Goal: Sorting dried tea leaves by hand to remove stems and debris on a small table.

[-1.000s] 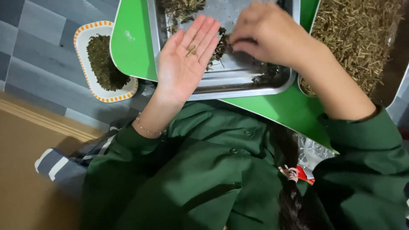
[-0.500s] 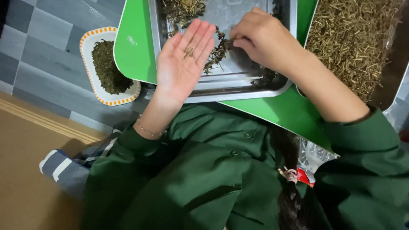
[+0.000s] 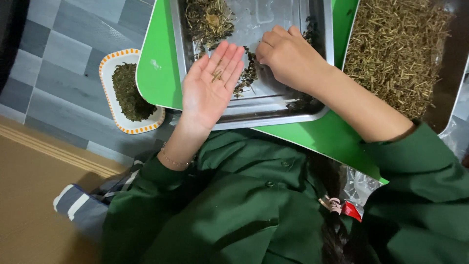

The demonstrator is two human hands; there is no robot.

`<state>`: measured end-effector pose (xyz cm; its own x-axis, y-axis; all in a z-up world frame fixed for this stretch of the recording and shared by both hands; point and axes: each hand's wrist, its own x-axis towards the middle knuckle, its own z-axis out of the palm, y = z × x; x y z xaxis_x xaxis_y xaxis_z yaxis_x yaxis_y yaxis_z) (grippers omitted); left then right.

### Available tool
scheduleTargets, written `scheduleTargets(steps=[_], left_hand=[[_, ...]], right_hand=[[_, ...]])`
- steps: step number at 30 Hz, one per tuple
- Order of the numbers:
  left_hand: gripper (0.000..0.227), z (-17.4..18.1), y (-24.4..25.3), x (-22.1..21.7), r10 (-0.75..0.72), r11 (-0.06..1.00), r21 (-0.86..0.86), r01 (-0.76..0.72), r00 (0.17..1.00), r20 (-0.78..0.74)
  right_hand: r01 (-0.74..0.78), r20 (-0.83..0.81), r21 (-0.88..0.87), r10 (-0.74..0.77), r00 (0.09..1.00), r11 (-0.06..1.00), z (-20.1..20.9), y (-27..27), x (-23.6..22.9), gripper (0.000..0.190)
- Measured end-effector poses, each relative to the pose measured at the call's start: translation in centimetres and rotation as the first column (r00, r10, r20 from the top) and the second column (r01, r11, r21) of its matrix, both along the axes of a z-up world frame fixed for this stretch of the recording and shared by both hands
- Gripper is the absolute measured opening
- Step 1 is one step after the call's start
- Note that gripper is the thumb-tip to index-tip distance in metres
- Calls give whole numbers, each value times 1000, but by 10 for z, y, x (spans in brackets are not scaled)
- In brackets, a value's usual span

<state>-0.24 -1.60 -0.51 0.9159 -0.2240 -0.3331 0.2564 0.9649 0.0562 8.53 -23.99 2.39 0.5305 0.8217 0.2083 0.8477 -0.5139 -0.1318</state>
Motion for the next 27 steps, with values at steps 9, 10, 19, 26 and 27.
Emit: scheduleTargets(steps=[9,10,19,26,27], left_hand=[[48,16,-4,0,-1,999,42,4,998,-61],[51,24,-6,0,-20,998,58,25,995,-97],[42,9,-3,-1,-65,998,-18,64,998,-23],[52,34,14,6,37,999,-33,-40,995,-98],[52,33,14,6,38,998,-39,-41,996,-85]], right_hand=[[91,-375,214,-4,927,973,24,1,-5,5],[81,-390,303,46,920,950,36,5,-10,7],[-7,-364,458,195,911,889,54,22,-16,11],[113,-209,34,-104,972,993,18,7,-8,14],[112,-196,30,-104,975,993,17,9,-9,14]])
